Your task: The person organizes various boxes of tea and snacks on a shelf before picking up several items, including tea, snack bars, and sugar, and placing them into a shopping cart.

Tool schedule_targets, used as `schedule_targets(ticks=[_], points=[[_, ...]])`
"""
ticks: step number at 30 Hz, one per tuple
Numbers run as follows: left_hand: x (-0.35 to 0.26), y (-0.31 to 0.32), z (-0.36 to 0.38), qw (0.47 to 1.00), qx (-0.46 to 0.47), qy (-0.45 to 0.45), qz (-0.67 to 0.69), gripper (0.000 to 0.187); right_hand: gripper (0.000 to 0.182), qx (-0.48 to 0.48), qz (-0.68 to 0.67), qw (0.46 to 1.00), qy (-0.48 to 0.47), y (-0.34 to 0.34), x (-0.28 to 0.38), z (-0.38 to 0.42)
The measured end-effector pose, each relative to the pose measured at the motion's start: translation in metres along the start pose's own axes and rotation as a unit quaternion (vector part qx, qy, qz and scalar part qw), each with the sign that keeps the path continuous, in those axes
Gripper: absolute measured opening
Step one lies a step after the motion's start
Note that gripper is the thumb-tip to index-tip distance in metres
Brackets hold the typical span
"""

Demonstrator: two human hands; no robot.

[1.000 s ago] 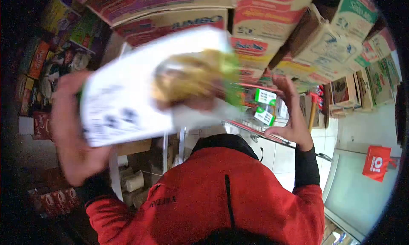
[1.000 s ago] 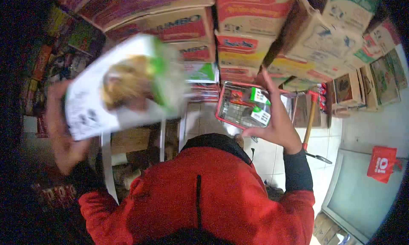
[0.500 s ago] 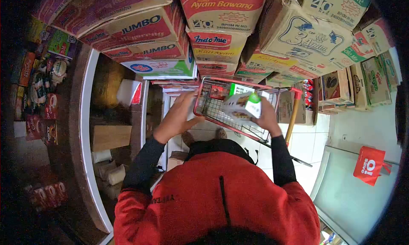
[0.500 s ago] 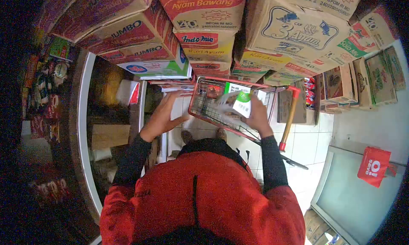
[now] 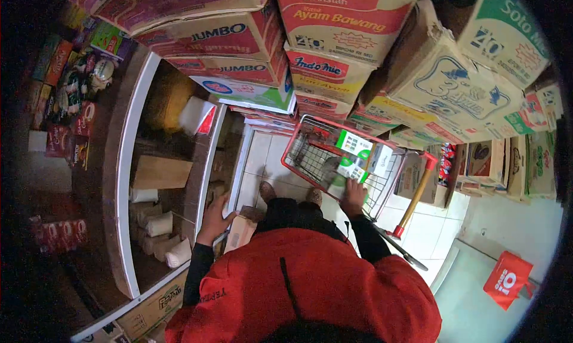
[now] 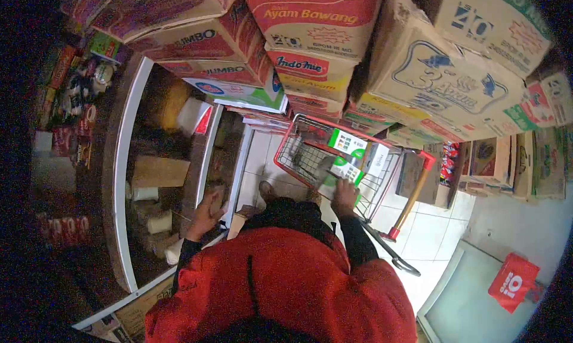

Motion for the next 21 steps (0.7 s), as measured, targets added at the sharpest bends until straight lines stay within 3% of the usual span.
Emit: schedule_targets(ticks=[2,3,6,9,10,12,14,16,18,21], points=[[0.001,-0.007,0.014,0.999,-0.032,0.035,-0.008,0.060,0.043,0.088,0.016,0.994,0.068,0.010,-0.019,0.008],[0.007,-0.008,0.019,0.999,-0.031,0.012,-0.041,0.059,0.045,0.110,0.036,0.991,0.073,0.020,-0.030,0.014],[0.035,-0.006,0.021,0.998,-0.033,-0.022,0.041,0.057,0.063,0.150,-0.080,0.984,0.057,0.028,-0.053,0.016],[0.016,-0.019,0.023,0.995,-0.004,-0.097,0.007,0.057,0.071,0.117,-0.081,0.989,0.040,0.041,-0.039,0.002],[0.023,-0.017,0.021,0.995,-0.010,-0.100,0.010,0.057,0.066,0.146,-0.059,0.986,0.053,0.050,-0.035,-0.004],[0.013,-0.019,0.018,0.999,-0.034,-0.011,-0.018,0.059,0.064,0.087,-0.103,0.991,0.022,0.046,-0.019,-0.008],[0.007,-0.024,0.023,0.999,-0.028,-0.029,-0.025,0.061,0.062,0.059,-0.114,0.992,0.011,0.053,-0.015,-0.008],[-0.009,-0.032,0.028,0.998,-0.029,-0.048,-0.031,0.062,0.050,0.129,0.004,0.986,0.103,0.097,-0.039,-0.012],[-0.003,-0.034,0.039,0.987,0.006,-0.143,-0.077,0.062,0.054,0.191,-0.017,0.970,0.148,0.143,-0.063,-0.013],[0.009,-0.038,0.059,0.987,-0.025,-0.152,-0.049,0.062,0.070,0.285,0.014,0.954,0.090,0.169,-0.060,-0.017]])
Point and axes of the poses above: each hand's wrist, its own z-axis away from the middle knuckle, its own y-axis out of the palm, x = y × z, the point moved 10 cm from there along -z, towards the middle knuckle, and after that the axes turned 13 degrees about x, right-handed, at the moved point
